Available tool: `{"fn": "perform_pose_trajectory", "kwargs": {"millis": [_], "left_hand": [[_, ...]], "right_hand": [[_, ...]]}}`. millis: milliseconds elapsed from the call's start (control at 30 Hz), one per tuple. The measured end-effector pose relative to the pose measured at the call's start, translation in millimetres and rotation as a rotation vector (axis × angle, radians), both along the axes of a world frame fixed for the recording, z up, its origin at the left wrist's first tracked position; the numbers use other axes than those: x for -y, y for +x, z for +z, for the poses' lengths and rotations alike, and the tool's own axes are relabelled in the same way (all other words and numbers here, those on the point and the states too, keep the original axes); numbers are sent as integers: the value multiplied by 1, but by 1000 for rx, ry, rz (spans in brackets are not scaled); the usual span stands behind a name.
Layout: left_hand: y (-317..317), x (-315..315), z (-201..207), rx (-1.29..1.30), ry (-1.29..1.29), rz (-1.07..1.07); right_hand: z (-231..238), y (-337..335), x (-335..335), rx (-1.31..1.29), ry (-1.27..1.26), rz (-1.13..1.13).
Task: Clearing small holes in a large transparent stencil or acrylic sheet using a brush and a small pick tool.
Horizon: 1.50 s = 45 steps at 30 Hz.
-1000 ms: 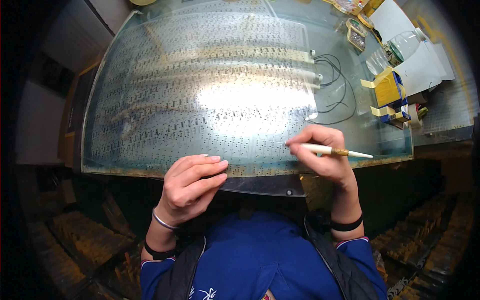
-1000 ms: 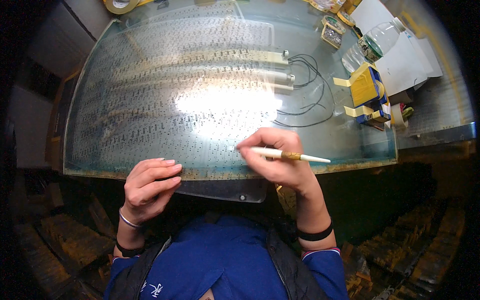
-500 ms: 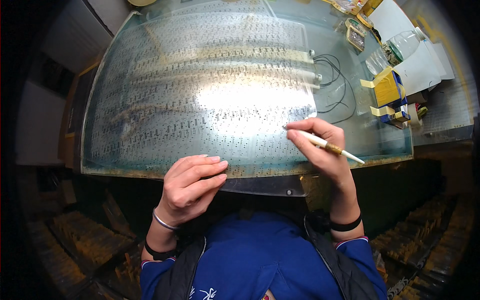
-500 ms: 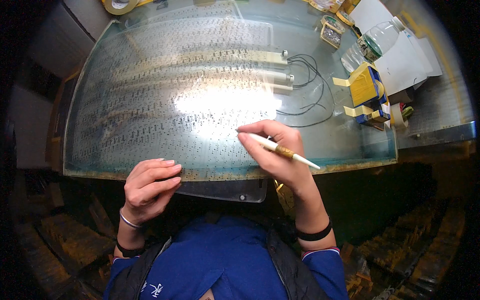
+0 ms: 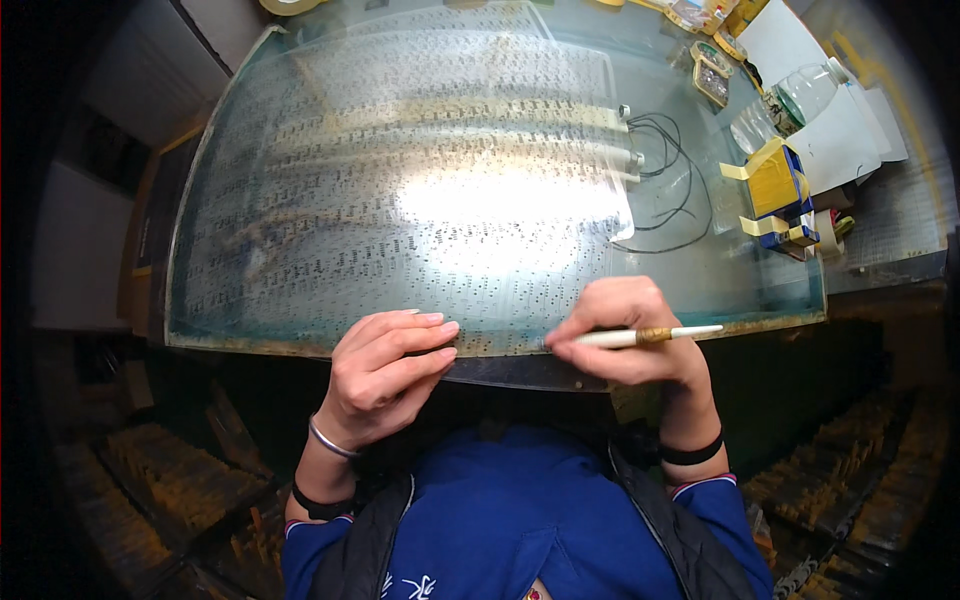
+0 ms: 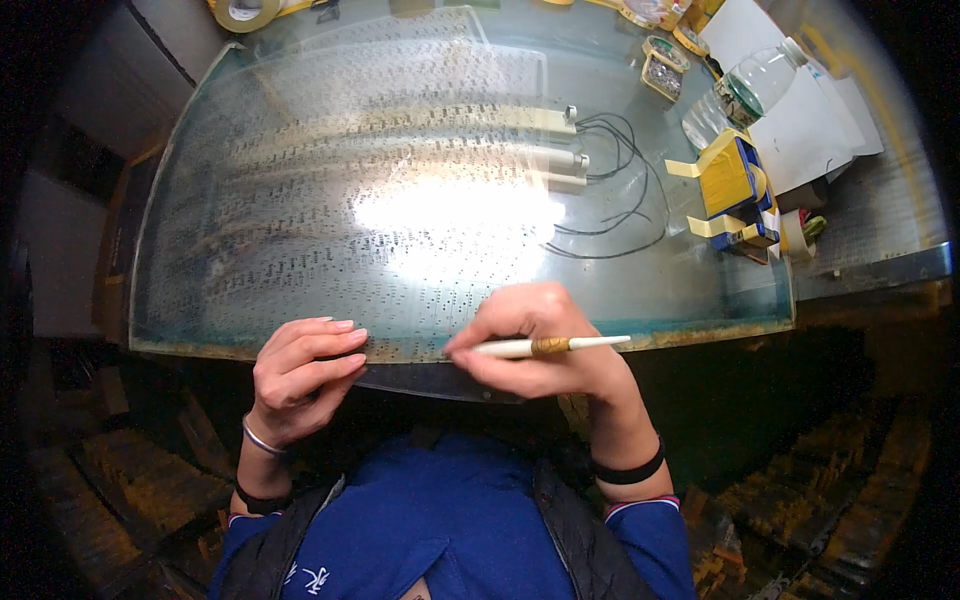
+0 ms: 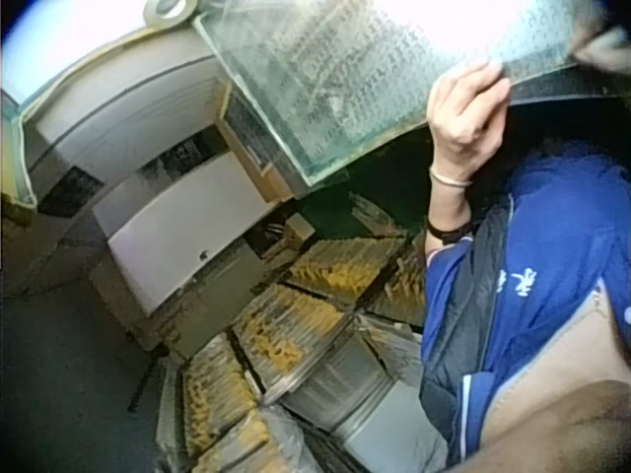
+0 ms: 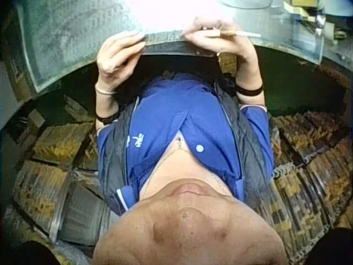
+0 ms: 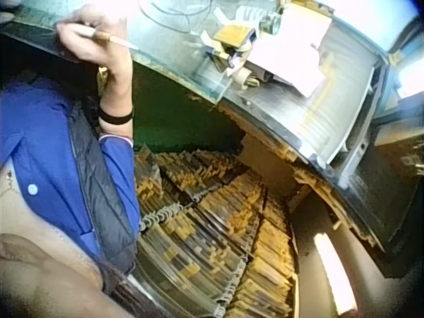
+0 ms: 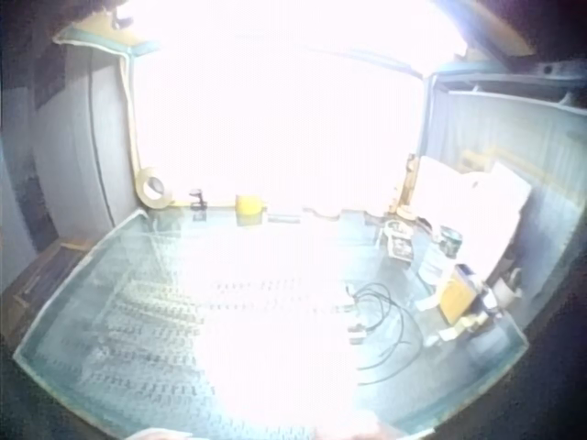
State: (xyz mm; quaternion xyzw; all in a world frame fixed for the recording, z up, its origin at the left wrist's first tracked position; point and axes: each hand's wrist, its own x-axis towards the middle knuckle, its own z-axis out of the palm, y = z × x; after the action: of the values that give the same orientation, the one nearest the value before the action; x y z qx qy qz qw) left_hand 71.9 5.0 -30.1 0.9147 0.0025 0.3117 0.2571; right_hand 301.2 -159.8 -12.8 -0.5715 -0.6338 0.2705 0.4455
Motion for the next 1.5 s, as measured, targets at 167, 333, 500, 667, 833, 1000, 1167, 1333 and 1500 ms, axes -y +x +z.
{"fn": "perform_pose_trajectory", "kwargs": {"millis": [167,333,500,667,833,1000,1167,1333,1500], "left_hand": [[0,-1,0,5,-24,-9],[0,0,-1,14,-22,-8],[-2,0,1,12,-34,-16],[-2,1,-1,10,-43,-3],[-2,0,-1,59,-22,-18],[-2,0,-4,61,-38,-10],[0,1,-1,-8,-38,10],[1,0,-1,-7,-32,-4],[1,0,-2,-8,-29,-7]], "right_hand": [[2,-1,6,-430,-92,-285],[-13,2,-5,-27,133,-587],[22,-30,14,-146,-236,433],[21,-19,29,-466,64,-315],[6,5,25,-458,237,-757],[-2,6,31,-322,125,-725],[10,-9,17,-241,1,-466],[-6,-16,9,-311,-112,-432],[-8,-13,9,-256,-142,-386]]}}
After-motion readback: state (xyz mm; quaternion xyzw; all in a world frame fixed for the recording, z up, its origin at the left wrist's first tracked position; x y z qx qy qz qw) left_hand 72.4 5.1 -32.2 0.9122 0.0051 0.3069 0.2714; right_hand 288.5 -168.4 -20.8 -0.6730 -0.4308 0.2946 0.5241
